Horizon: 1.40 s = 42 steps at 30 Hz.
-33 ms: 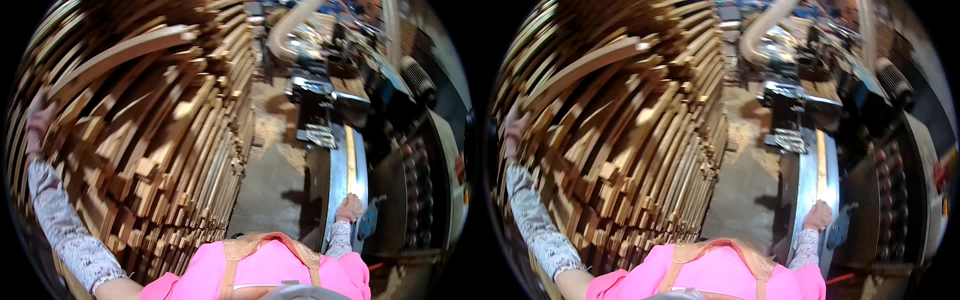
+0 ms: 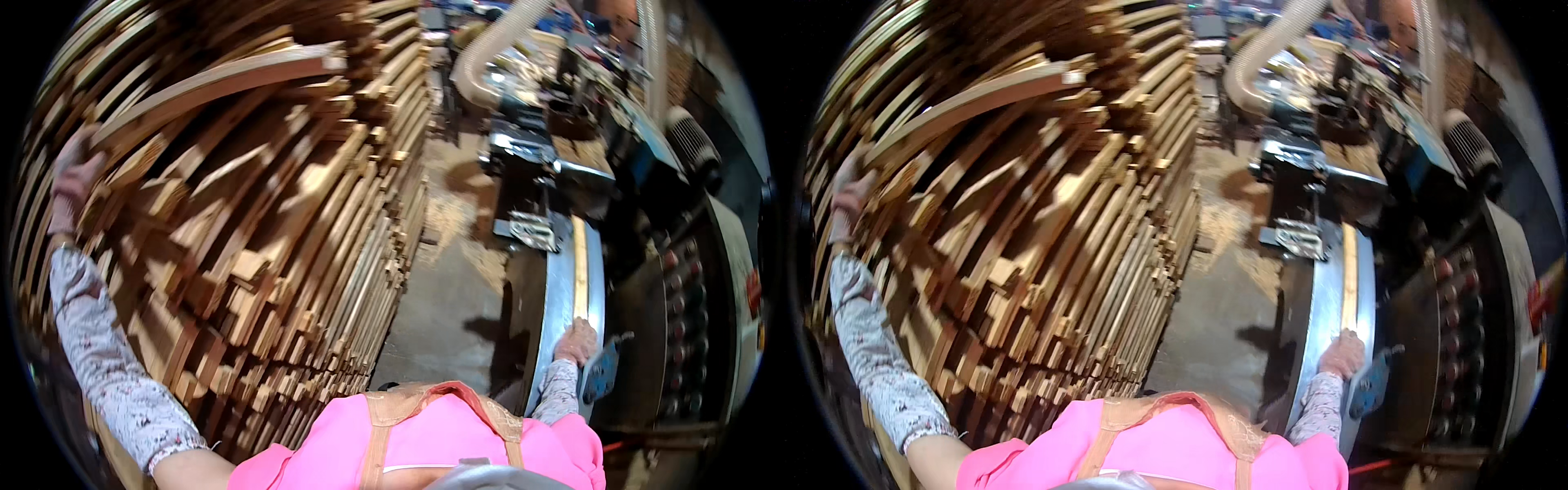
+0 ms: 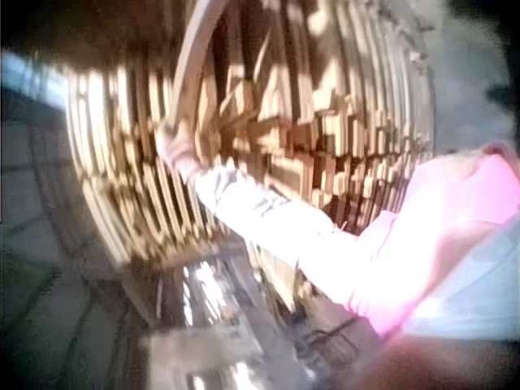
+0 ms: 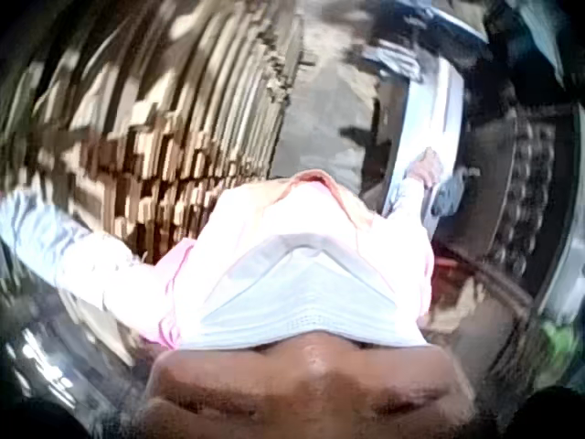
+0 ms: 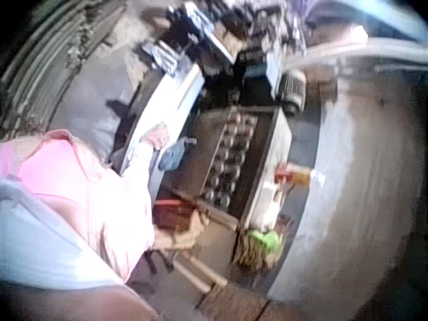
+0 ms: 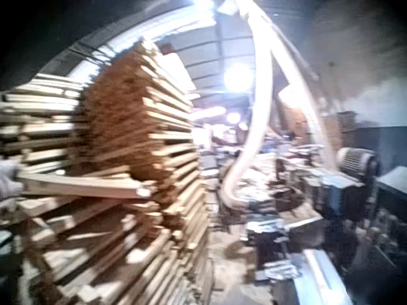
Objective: The person repeatedly picks up curved wooden slats from a large stack and feeds them into a woodworking machine. They guide the wood through the machine with both hands and then place the processed pieces onto a separate pile.
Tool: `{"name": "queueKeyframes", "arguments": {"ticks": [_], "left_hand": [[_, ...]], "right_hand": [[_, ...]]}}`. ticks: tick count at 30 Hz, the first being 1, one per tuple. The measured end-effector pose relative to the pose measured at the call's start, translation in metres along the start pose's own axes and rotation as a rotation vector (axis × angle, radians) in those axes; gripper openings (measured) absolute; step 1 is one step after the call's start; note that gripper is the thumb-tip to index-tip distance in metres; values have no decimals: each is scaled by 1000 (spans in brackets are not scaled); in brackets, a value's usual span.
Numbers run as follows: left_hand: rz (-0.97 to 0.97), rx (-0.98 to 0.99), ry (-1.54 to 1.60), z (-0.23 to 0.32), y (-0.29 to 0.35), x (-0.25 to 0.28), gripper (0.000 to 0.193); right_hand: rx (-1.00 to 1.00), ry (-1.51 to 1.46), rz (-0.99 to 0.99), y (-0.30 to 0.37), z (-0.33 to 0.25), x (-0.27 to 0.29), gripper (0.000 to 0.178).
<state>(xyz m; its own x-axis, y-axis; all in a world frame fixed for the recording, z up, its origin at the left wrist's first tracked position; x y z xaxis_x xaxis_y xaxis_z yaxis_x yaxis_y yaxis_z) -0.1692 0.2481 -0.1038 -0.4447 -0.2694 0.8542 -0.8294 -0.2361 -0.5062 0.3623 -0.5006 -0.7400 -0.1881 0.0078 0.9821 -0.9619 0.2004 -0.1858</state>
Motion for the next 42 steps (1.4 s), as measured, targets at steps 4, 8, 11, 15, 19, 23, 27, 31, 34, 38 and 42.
{"name": "queueKeyframes", "arguments": {"ticks": [4, 8, 11, 15, 19, 23, 27, 31, 34, 38, 42], "left_hand": [[103, -216, -33, 85, -8, 7, 48], [209, -609, -285, 177, -44, 23, 52], [141, -950, -634, 267, -88, 22, 54], [173, -1117, -530, 370, -123, -13, 49], [416, -1379, -410, 454, -158, -68, 42], [300, -1190, -479, 485, -180, -146, 72], [217, -942, -475, 455, -220, -134, 73], [-46, -468, -593, 380, -240, -144, 72], [-242, -134, -575, 371, -231, -129, 74], [-251, -75, -637, 341, -238, -142, 78], [-330, -30, -769, 316, -223, -137, 76]], "right_hand": [[78, -179, 48, -49, -28, -7, 32], [-65, -408, -412, -117, -98, 23, 48], [596, -1303, -490, -87, -183, 160, 67], [1108, -1512, -851, 2, -210, 295, 97], [939, -1672, -923, 64, -183, 255, 101], [484, -1415, -535, 102, -103, 199, 93], [42, -774, -220, 139, 31, 104, 83], [-375, -131, -473, 161, 86, 105, 82], [-258, -221, -220, 102, 69, 47, 82], [-164, -380, 245, -48, 8, -17, 76], [-197, -384, 26, -137, -47, -21, 71]]}}
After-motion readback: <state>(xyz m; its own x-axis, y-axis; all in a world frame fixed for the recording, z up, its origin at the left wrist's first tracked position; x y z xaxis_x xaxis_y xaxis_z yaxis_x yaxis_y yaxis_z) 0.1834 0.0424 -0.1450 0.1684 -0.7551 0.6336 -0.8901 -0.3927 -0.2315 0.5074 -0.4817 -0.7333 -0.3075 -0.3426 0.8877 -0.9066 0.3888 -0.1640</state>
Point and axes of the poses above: each hand's wrist, its own y-axis away from the middle knuckle, its own x-axis out of the back of the hand, z = x × y, the point moved 3 cm from there along -y, towards the middle knuckle, and after that the axes turned 13 degrees about -x, right-handed, at the moved point
